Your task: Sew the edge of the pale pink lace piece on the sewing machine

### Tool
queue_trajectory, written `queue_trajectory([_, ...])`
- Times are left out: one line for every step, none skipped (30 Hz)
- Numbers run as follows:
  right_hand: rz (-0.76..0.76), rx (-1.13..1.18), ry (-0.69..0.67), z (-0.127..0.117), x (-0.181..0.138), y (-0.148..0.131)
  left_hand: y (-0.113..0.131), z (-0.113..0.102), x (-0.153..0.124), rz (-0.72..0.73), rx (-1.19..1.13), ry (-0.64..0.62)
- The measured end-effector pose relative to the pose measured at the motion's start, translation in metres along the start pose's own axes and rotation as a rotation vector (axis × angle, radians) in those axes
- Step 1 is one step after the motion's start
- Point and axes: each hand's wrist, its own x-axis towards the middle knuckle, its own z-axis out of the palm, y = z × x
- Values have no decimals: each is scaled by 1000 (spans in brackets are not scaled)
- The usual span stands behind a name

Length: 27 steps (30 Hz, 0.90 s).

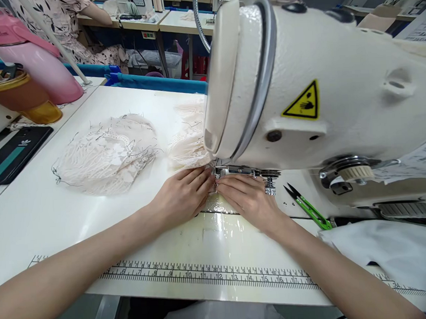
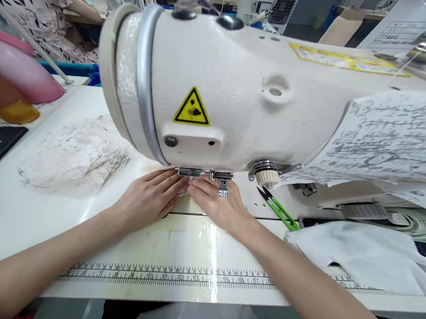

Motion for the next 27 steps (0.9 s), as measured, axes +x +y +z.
queue_trajectory([4, 10, 11, 1, 0, 1, 0, 0, 0, 2, 3, 2])
queue_trajectory([10, 23, 23, 1, 0, 2, 0, -1, 1, 3, 7, 6])
queue_trajectory([19, 37, 32, 2, -1, 3, 0, -1, 1, 4, 11, 12])
queue_trajectory([30, 54, 39, 3, -1, 4, 0, -1, 1, 5, 14, 15])
queue_trajectory([44, 73, 43, 4, -2, 5, 0, -2, 1, 8, 16, 17])
queue_trajectory([61, 93, 43, 4, -2, 7, 0, -2, 1, 13, 16, 17])
queue_trajectory([78, 112, 45, 5, -3, 8, 0, -2, 1, 18, 16, 15])
queue_trajectory([93, 132, 48, 6, -4, 10, 0, -2, 1, 22, 15, 11])
queue_trajectory([110, 148, 51, 7, -5, 11, 0, -2, 1, 25, 14, 5])
queue_trajectory([128, 159, 52, 7, -6, 12, 0, -3, 1, 26, 14, 2])
queue_trajectory([143, 163, 50, 7, -7, 14, 0, -3, 1, 26, 14, -1])
queue_trajectory([155, 162, 50, 7, -7, 14, 0, -3, 0, 25, 14, -5])
queue_trajectory([162, 161, 46, 7, -7, 15, 0, -2, 0, 23, 13, -7])
queue_trajectory([163, 160, 40, 6, -7, 16, 0, -2, 0, 21, 11, -7])
queue_trajectory([160, 160, 37, 5, -6, 16, 0, -2, 0, 17, 9, -8])
queue_trajectory([156, 158, 36, 5, -5, 16, 0, -2, 0, 12, 6, -8])
queue_trajectory([154, 157, 33, 4, -5, 16, 0, -1, 0, 6, 4, -10])
queue_trajectory([156, 157, 29, 4, -4, 16, 0, -1, 0, 0, 3, -10])
queue_trajectory([164, 154, 27, 5, -4, 16, 0, 0, 0, -5, 3, -12])
queue_trajectory([175, 151, 28, 5, -4, 17, 0, 0, 1, -10, 4, -15])
queue_trajectory([181, 152, 35, 6, -4, 17, 0, 1, 1, -16, 4, -17])
queue_trajectory([182, 156, 42, 7, -4, 18, 0, 1, 1, -22, 4, -17])
queue_trajectory([181, 159, 48, 8, -4, 18, 0, 1, 1, -28, 4, -18])
queue_trajectory([177, 157, 56, 9, -5, 18, 0, 1, 1, -32, 2, -18])
queue_trajectory([170, 154, 59, 9, -6, 18, 0, 0, 1, -34, 0, -15])
queue_trajectory([161, 144, 57, 9, -7, 17, 0, 0, 1, -30, -2, -6])
queue_trajectory([151, 123, 54, 8, -9, 17, 0, -1, 1, -17, -5, 5])
